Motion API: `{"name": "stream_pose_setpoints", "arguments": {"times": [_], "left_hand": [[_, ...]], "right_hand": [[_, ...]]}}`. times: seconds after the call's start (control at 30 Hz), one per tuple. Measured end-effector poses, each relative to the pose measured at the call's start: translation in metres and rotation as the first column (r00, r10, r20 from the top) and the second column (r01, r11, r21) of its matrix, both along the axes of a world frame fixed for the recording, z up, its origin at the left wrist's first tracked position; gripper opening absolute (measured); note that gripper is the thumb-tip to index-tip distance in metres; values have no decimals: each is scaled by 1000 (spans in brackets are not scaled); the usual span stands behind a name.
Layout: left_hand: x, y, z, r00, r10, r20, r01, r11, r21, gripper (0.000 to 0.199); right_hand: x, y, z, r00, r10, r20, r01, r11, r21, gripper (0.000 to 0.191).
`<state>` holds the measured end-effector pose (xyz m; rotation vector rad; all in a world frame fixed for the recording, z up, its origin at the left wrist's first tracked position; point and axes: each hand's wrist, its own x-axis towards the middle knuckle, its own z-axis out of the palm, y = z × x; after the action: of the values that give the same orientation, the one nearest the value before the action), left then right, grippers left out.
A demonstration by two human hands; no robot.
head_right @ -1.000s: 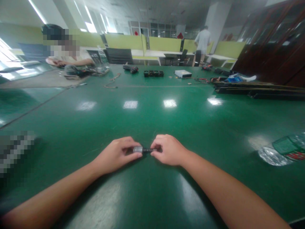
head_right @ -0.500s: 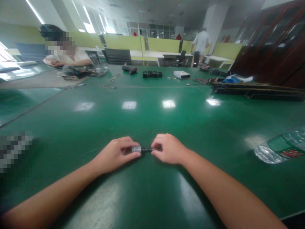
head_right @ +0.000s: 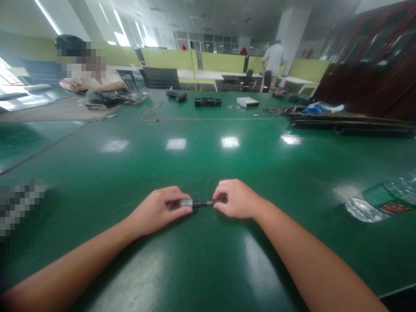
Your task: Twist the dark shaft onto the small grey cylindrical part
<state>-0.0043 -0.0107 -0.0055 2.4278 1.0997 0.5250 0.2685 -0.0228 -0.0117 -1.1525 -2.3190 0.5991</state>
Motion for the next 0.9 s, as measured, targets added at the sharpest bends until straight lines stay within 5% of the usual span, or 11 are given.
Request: {"name": "stream_pose_setpoints", "arguments": {"times": [0.9], "left_hand": [[0, 1, -2, 1000, -7, -4, 7, 1000, 1, 30]], "right_hand": [[-4, 2, -4, 999, 33, 5, -33, 998, 50, 8]]}}
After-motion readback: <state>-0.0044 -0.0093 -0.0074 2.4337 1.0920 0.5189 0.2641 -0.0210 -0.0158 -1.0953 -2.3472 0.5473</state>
